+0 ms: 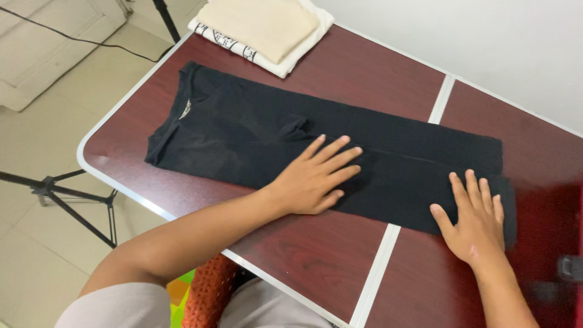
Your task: The person folds a black t-shirt on a table by tucking the sleeves inward and smoothing the fabric by hand.
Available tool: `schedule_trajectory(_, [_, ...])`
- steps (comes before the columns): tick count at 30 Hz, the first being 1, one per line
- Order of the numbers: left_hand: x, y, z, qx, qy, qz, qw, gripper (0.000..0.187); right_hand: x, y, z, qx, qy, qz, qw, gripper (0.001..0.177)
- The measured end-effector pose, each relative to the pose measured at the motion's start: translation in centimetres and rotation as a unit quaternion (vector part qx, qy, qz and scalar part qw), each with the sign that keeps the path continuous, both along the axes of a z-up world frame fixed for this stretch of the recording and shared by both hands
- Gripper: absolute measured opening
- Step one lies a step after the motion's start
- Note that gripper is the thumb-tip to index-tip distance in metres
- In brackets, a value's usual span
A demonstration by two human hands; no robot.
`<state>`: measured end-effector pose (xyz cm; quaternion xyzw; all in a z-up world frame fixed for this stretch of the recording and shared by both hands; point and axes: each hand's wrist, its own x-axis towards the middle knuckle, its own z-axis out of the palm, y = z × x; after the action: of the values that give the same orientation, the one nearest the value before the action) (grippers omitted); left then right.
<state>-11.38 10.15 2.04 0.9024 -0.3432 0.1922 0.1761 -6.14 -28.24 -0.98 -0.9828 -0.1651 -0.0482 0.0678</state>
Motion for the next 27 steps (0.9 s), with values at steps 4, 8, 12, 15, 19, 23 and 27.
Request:
schedule_trajectory(4, [-3.6, 5.8, 0.6, 0.038, 0.036, 0.187, 0.981, 0.069, -0.3, -0.4, -0.6, 0.003, 0.008, -0.009, 1.000, 0.079])
schedule_trajectory(8, [-5.7, 10.6, 0.7, 0.032, 0.064, 0.292, 0.954, 0.078, 0.2, -0.4, -0.9, 0.005, -0.009, 0.003, 1.000, 0.080])
schedule_trajectory(12, [-7.5, 15.3, 0.2, 0.050, 0.067, 0.343, 0.935, 0.074, 0.3, -0.6, -1.6, -0.004, -0.016, -0.010, 1.000, 0.081])
schedule_trajectory(15, [-8.3, 18.3, 0.2, 0.042, 0.072, 0.360, 0.929, 0.072, 0.8, -1.0, -2.3, -0.010, -0.027, -0.010, 1.000, 0.081])
schedule_trajectory(19, [-8.5, 20.1, 0.2, 0.061, 0.091, 0.325, 0.940, 0.071, 1.2, -2.0, -3.7, -0.030, -0.050, -0.005, 0.998, 0.083])
schedule_trajectory(23, [-9.0, 23.1, 0.9, -0.032, 0.094, 0.190, 0.977, 0.057, 1.8, -2.5, -5.1, -0.048, -0.075, -0.012, 0.996, 0.084])
schedule_trajectory(27, [-10.3, 24.4, 1.4, -0.073, 0.067, 0.261, 0.960, 0.027, 2.2, -3.2, -5.6, -0.045, -0.087, 0.008, 0.995, 0.086])
